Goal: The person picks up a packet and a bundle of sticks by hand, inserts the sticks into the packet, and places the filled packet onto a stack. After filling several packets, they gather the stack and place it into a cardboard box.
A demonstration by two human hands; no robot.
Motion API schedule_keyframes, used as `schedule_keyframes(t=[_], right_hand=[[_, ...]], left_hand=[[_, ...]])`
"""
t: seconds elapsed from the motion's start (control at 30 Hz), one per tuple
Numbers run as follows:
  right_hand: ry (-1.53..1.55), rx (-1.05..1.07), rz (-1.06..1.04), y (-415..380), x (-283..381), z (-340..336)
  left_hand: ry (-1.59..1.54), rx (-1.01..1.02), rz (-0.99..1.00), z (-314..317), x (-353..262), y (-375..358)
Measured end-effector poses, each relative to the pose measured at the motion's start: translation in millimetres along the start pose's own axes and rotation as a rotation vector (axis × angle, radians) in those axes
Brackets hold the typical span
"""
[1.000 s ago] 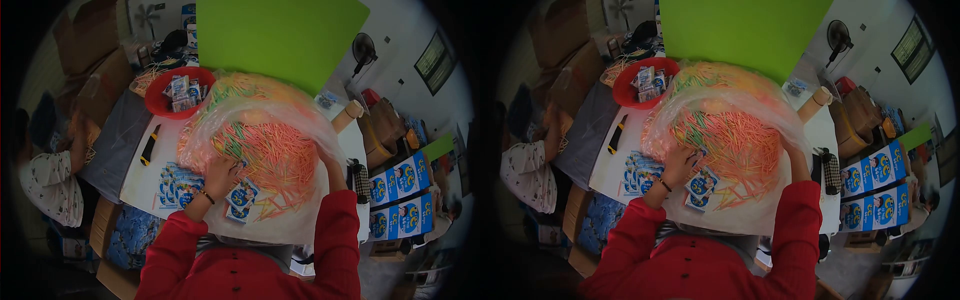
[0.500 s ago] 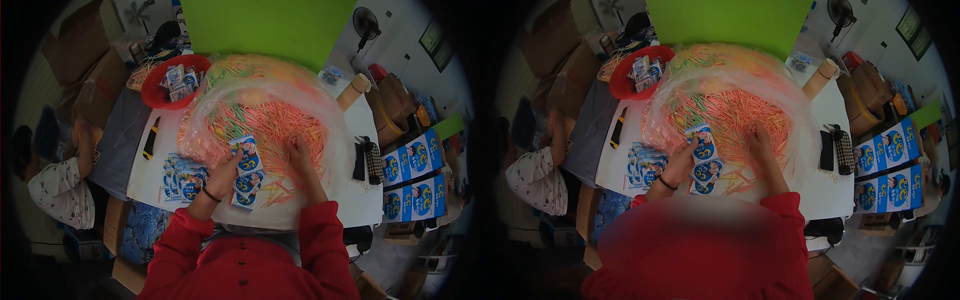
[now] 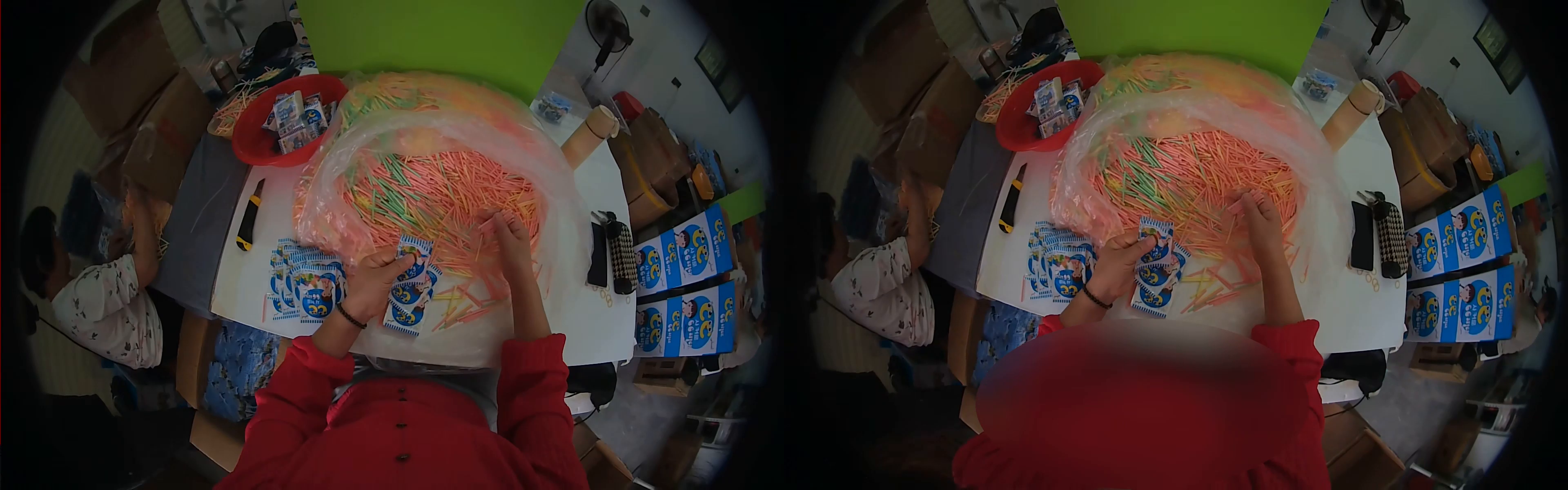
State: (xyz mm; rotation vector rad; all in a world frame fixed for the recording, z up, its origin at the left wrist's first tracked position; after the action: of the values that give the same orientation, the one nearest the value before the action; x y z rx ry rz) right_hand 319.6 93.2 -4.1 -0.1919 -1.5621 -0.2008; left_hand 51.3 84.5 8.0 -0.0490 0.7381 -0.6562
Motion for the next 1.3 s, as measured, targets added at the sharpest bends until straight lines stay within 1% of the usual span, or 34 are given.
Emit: schedule_keyframes(t=[0.03,0.07,0.1,0.13,0.17,0.2,0.23,0.27,0.3,0.33,0.4,0.43,0.5,0.53,0.6,0.73,0.83,0.97,1.03,1.1,1.13,1.2,1.27,1.3], right_hand=[[-0.001,0.0,0.002,-3.5,7.6,1.2],[0.107,-0.017,0.002,-8.1,13.7,4.9],[0.217,-0.03,0.001,-11.8,19.5,9.5],[0.218,-0.022,0.002,-16.0,25.3,14.1],[0.372,0.025,-0.016,-21.1,30.7,19.1],[0.528,0.07,-0.032,-25.4,36.3,24.6],[0.532,0.072,-0.028,-29.4,43.5,31.4],[0.53,0.14,-0.063,-34.5,51.8,39.5],[0.527,0.205,-0.099,-39.1,57.6,46.0],[0.528,0.201,-0.096,-41.8,60.6,50.5],[0.305,0.18,-0.243,-44.3,66.4,57.8],[0.306,0.18,-0.242,-43.3,68.3,60.0],[0.166,0.161,-0.388,-39.2,72.6,63.6],[0.167,0.16,-0.385,-37.7,73.3,65.3],[0.045,0.236,-0.516,-36.7,74.7,68.4],[-0.045,0.31,-0.536,-41.7,68.5,70.1],[-0.091,0.286,-0.49,-43.9,63.8,68.7],[-0.029,0.347,-0.419,-44.4,61.8,63.7],[-0.021,0.368,-0.386,-49.8,59.1,64.2],[0.096,0.273,-0.184,-54.3,51.5,64.8],[0.095,0.274,-0.184,-53.1,48.4,65.1],[0.274,0.135,0.043,-52.3,40.0,64.4],[0.305,0.136,0.071,-51.0,39.0,62.7],[0.335,0.141,0.1,-50.3,38.8,62.0]], left_hand=[[0.01,0.022,0.003,2.1,-0.7,-1.2],[0.009,0.02,0.004,2.9,1.3,-0.8],[0.046,-0.012,0.017,4.5,3.8,0.1],[0.085,-0.047,0.031,5.4,4.9,0.8],[0.085,-0.054,0.037,5.7,4.5,0.4],[0.151,0.002,0.046,6.8,4.1,-0.8],[0.217,0.059,0.052,7.6,4.7,-1.8],[0.218,0.054,0.047,7.9,6.2,-1.6],[0.283,0.035,0.052,8.5,7.8,-0.6],[0.348,0.017,0.059,9.8,8.8,0.5],[0.352,0.001,0.036,14.5,7.4,-1.3],[0.355,-0.016,0.018,15.9,6.6,-2.0],[0.399,0.005,0.037,10.3,10.1,1.5],[0.442,0.029,0.056,8.2,11.6,2.5],[0.442,0.025,0.043,9.2,11.2,0.8],[0.393,0.012,0.049,19.7,7.1,-2.8],[0.404,0.047,0.076,16.2,9.5,-1.6],[0.388,0.047,0.1,16.9,12.1,-0.7],[0.374,0.049,0.144,15.1,13.1,0.1],[0.427,0.055,0.18,9.9,15.1,1.4],[0.48,0.06,0.215,6.9,16.1,2.2],[0.492,0.068,0.217,1.8,18.4,2.5],[0.506,0.081,0.221,0.8,19.6,2.6],[0.526,0.097,0.258,3.9,18.4,1.6]])
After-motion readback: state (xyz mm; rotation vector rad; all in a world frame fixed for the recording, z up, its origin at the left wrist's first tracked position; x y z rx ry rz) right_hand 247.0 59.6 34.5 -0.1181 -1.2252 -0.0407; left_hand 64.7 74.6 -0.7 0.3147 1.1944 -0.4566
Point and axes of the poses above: each hand's wrist, its own y-axis towards the middle knuckle, its own z-axis out of the palm, x = y × z, the point moved 1 cm from there along y, towards the middle knuckle, and after that the axes turned 10 degrees about -y, right-handed, at the moved point
